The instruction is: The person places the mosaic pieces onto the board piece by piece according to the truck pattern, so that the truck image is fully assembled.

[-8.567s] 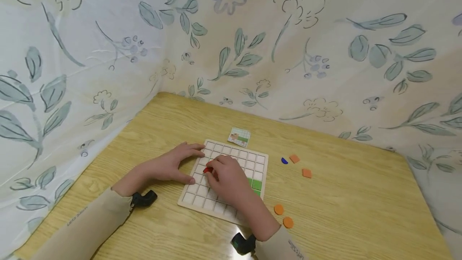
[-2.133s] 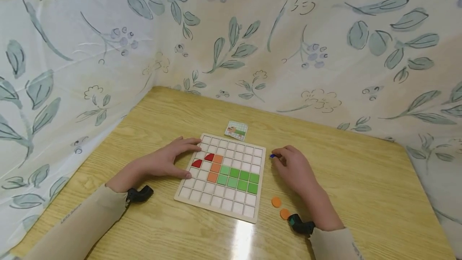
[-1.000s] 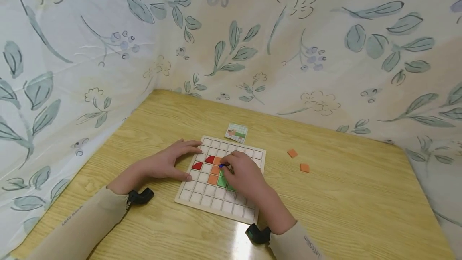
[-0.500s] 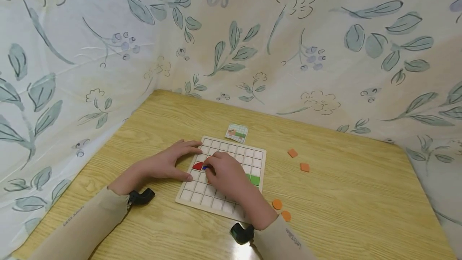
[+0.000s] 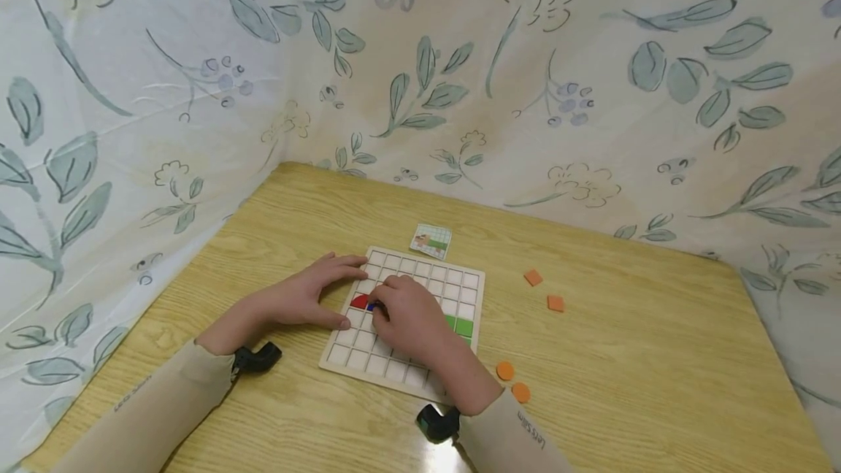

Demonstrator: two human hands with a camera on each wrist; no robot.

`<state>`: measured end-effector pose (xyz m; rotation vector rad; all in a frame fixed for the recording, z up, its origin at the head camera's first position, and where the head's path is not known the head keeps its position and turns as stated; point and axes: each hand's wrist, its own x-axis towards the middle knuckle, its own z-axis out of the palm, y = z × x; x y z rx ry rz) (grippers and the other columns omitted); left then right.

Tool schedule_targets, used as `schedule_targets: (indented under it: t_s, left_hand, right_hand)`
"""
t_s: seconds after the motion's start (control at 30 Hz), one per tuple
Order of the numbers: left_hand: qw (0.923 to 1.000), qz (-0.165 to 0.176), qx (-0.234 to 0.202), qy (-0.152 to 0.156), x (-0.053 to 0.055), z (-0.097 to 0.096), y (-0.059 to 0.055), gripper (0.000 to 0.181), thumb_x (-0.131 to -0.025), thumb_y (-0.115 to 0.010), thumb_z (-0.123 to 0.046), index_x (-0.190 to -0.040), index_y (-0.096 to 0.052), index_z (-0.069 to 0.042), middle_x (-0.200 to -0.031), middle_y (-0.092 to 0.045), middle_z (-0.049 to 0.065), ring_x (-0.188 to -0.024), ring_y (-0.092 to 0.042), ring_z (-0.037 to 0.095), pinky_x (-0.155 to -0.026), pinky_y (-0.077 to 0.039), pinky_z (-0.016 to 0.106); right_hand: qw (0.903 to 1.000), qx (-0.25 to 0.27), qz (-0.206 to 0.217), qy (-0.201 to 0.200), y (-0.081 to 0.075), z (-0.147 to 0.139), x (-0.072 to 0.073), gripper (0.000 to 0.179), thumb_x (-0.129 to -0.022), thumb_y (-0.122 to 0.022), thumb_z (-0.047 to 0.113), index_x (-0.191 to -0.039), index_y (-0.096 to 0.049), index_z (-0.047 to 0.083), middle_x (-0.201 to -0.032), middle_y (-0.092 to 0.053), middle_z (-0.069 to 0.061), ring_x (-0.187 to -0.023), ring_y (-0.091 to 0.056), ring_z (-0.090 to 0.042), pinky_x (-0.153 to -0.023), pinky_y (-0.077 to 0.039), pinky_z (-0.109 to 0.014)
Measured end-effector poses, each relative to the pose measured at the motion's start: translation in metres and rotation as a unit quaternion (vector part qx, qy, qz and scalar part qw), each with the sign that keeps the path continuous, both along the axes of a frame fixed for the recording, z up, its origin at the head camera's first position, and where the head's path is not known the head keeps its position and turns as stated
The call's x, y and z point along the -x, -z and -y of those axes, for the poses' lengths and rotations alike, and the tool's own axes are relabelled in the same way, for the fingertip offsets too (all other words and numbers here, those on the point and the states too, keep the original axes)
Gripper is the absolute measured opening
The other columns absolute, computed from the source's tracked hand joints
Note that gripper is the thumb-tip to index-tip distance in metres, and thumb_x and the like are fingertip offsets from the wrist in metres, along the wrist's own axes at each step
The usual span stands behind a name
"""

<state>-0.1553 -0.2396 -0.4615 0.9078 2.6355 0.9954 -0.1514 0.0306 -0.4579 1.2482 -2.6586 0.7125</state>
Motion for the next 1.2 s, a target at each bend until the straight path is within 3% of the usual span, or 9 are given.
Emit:
schedule_targets:
  t_s: [0.47, 0.63, 0.87, 1.2]
  left_hand:
    - [1.0000, 0.002, -0.003, 0.001, 0.000, -0.001, -0.002, 0.084, -0.088, -0.091, -0.047, -0.156, -0.058, -0.011, -0.175, -0.036, 0.006, -0.165, -0.024, 0.031, -0.135, -0.004, 0.059]
    - [0.9999, 0.011, 0.005, -0.003, 0.001, -0.002, 0.000, 0.085, -0.088, -0.090, -0.050, -0.158, -0.057, -0.014, -0.176, -0.034, 0.002, -0.165, -0.022, 0.028, -0.135, -0.003, 0.056]
    - [0.9997, 0.021, 0.005, -0.012, -0.001, -0.001, 0.002, 0.087, -0.088, -0.090, -0.050, -0.159, -0.056, -0.015, -0.177, -0.032, 0.001, -0.167, -0.017, 0.031, -0.135, -0.002, 0.058]
    - [0.9998, 0.017, 0.006, -0.011, 0.000, 0.001, 0.001, 0.087, -0.088, -0.090, -0.050, -0.159, -0.055, -0.015, -0.178, -0.031, 0.000, -0.167, -0.016, 0.030, -0.135, -0.001, 0.057]
  right_hand:
    - [0.9990, 0.027, 0.034, -0.012, -0.001, -0.008, 0.001, 0.013, -0.100, -0.073, 0.012, -0.110, -0.080, 0.016, -0.105, -0.072, 0.006, -0.100, -0.063, -0.015, -0.088, -0.058, -0.036]
    - [0.9984, 0.035, 0.042, 0.016, -0.004, -0.022, 0.000, 0.011, -0.102, -0.075, 0.018, -0.112, -0.081, 0.018, -0.104, -0.070, 0.010, -0.097, -0.062, -0.011, -0.085, -0.059, -0.035]
    - [0.9969, 0.043, 0.033, 0.057, -0.011, -0.059, -0.002, 0.008, -0.102, -0.078, 0.017, -0.110, -0.081, 0.016, -0.106, -0.072, 0.009, -0.096, -0.066, -0.012, -0.082, -0.061, -0.036]
    - [0.9866, 0.056, 0.046, 0.146, -0.013, -0.141, 0.002, 0.012, -0.105, -0.073, 0.011, -0.114, -0.080, 0.009, -0.112, -0.071, 0.001, -0.098, -0.067, -0.018, -0.080, -0.063, -0.041]
